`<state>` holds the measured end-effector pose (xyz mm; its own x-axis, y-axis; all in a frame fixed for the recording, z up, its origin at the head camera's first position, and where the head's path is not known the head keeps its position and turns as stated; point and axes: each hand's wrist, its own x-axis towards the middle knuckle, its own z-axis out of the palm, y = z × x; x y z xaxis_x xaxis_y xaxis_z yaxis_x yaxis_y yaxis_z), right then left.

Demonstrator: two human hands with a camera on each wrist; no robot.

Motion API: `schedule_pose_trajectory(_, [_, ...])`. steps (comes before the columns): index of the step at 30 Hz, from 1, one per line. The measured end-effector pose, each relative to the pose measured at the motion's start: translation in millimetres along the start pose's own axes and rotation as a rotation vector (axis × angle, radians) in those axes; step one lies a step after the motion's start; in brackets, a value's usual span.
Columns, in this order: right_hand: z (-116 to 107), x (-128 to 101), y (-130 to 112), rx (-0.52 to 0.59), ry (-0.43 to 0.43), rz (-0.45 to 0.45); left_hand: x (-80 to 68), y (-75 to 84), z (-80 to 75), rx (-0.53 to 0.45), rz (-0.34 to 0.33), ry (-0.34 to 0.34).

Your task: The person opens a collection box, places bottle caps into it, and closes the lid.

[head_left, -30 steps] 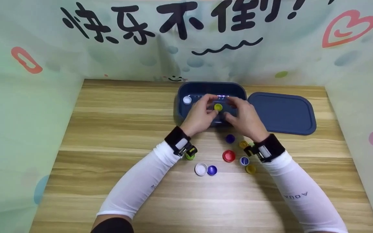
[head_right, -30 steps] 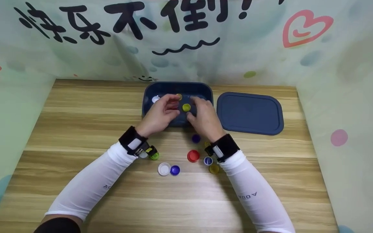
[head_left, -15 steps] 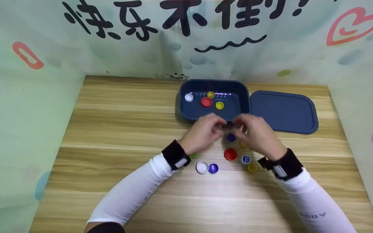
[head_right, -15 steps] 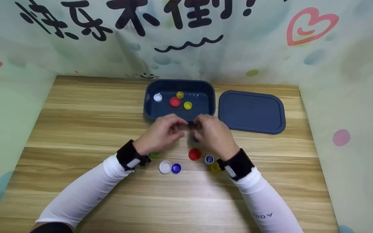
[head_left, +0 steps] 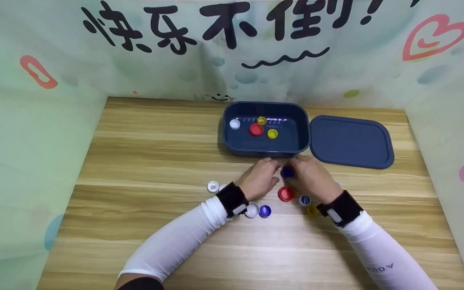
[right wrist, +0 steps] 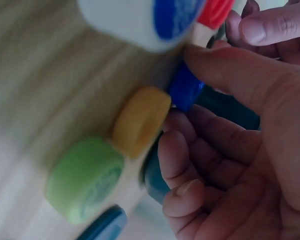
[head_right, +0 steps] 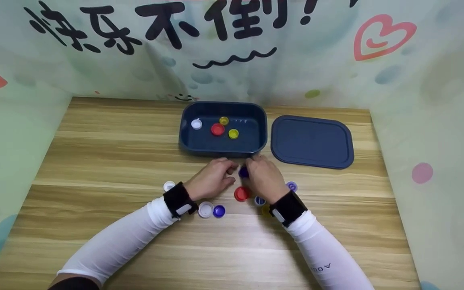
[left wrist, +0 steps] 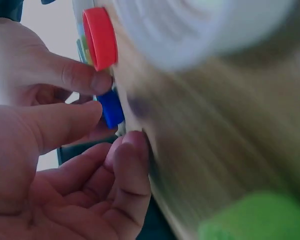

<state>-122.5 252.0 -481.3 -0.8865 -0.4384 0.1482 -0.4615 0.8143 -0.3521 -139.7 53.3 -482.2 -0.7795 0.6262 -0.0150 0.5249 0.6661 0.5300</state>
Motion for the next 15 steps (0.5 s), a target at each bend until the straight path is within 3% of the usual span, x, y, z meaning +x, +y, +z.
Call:
schedule_pose_trajectory(8, [-10.7,-2.1,-9.5,0.103,-0.028,0.055,-2.5,3.9,-5.7,-0.196,-0.018,0.004])
schedule_pose_trajectory(15, [-31.0,1.1,-19.1,0.127,0.004,0.107,-3.4,13.1,-21.9,-0.416,-0.103,0.036])
